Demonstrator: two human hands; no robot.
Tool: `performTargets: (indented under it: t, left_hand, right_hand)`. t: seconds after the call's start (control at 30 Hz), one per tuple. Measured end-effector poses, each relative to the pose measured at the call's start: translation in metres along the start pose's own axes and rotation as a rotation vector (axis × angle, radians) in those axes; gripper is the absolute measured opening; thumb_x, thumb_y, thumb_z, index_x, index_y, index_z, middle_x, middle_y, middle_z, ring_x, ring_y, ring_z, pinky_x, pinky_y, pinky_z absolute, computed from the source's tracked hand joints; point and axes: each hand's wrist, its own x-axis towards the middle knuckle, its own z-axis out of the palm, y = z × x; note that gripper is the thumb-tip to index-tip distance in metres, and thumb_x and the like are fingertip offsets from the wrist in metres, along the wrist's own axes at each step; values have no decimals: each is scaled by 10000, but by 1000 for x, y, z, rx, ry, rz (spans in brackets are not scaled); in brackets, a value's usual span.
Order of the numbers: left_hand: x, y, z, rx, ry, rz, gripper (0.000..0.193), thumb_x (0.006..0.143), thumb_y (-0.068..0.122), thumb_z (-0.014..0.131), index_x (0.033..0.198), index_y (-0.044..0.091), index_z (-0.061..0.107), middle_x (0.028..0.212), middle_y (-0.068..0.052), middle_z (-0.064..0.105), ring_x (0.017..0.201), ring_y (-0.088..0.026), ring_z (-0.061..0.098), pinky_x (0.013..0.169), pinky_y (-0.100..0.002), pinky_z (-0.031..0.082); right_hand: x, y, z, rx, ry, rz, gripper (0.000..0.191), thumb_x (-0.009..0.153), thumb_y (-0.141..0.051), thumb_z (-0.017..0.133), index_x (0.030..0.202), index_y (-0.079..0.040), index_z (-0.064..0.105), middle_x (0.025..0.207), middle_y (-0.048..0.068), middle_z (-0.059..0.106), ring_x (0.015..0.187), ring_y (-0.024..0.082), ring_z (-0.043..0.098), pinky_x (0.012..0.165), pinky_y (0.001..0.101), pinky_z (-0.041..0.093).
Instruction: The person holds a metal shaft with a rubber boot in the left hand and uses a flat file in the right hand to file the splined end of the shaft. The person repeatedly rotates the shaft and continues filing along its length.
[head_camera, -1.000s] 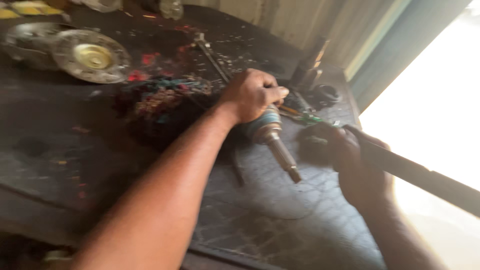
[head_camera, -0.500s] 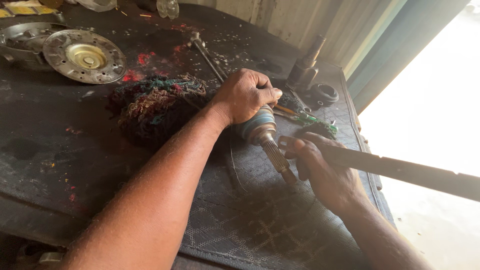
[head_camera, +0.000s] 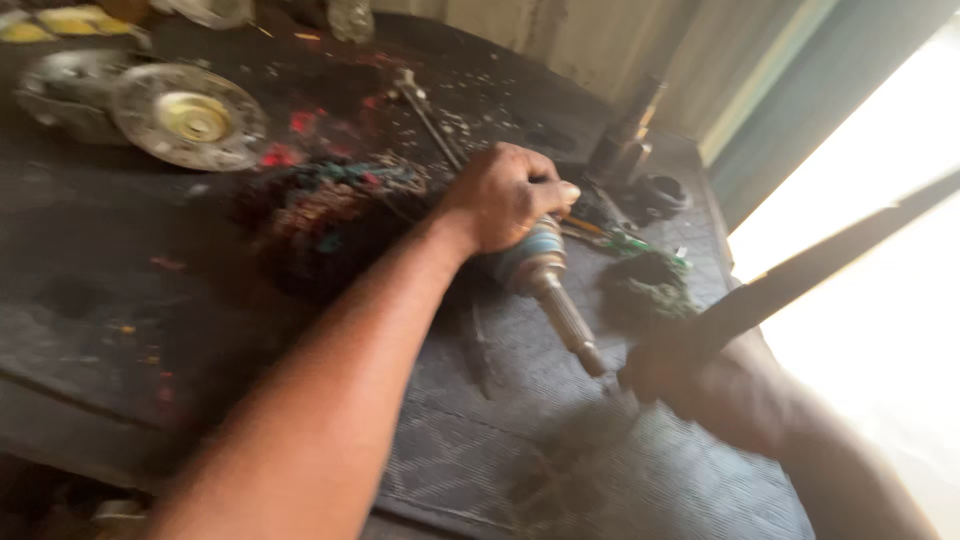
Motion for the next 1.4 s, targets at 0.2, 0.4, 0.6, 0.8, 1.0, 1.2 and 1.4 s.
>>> performTargets:
  t: [0.2, 0.4, 0.6, 0.8, 1.0, 1.2, 1.4]
  left_hand:
    - [0, -2, 0, -19, 9, 2, 373, 787, 423, 644, 756, 80, 789, 725, -85, 768, 660, -196, 727, 652, -344, 563]
    - [-1, 0, 1, -86, 5, -35, 348, 759, 403, 685, 758, 73, 797, 726, -84, 775, 675, -184, 736, 673, -338, 578]
    - [-1, 2, 1, -40, 12, -80, 345, 765, 413, 685, 746, 87, 798, 746, -81, 778, 719, -188, 737, 701, -351, 575]
    - [-3, 3, 1, -15, 17, -79, 340, 767, 413, 686, 741, 93, 800, 746, -80, 774, 720, -187, 736, 703, -353, 570]
    - [0, 4, -2, -46, 0, -63, 352, 767, 410, 675, 740, 78, 787, 718, -97, 767, 662, -201, 727, 652, -356, 561]
    - [-2, 1, -1, -40, 29, 15, 353, 777, 409, 678, 730, 76, 785, 709, -105, 764, 652, -194, 724, 640, -340, 558]
    - [-6, 10, -3, -184, -13, -120, 544, 824, 589, 625, 818, 64, 766, 690, -87, 751, 627, -190, 742, 619, -354, 591]
  right_hand:
    - [-3, 0, 4, 454, 546, -79, 487, 1110, -395, 470, 1206, -68, 818, 849, 82, 656, 710, 163, 536, 612, 336, 461]
    - [15, -27, 23, 379, 326, -27, 466, 962, -405, 486, 1157, -88, 766, 808, 20, 710, 708, 133, 621, 635, 331, 512]
    - [20, -30, 30, 224, 329, -15, 506, 1016, -461, 437, 1043, -56, 739, 664, 101, 697, 685, 148, 659, 682, 319, 514]
    - [18, -36, 28, 355, 322, -42, 451, 987, -422, 494, 1161, -66, 710, 735, 76, 688, 666, 147, 615, 625, 356, 534]
    - [0, 2, 4, 142, -83, -253, 305, 892, -329, 733, 980, -56, 838, 886, 42, 733, 792, 146, 671, 638, 334, 621]
    - [11, 13, -1, 115, 206, 219, 272, 975, -261, 680, 1103, -66, 820, 843, 152, 713, 734, 265, 587, 621, 425, 493]
    - [38, -59, -17, -739, 54, -29, 280, 903, -422, 669, 1139, -306, 765, 865, -68, 716, 726, 126, 697, 662, 331, 606]
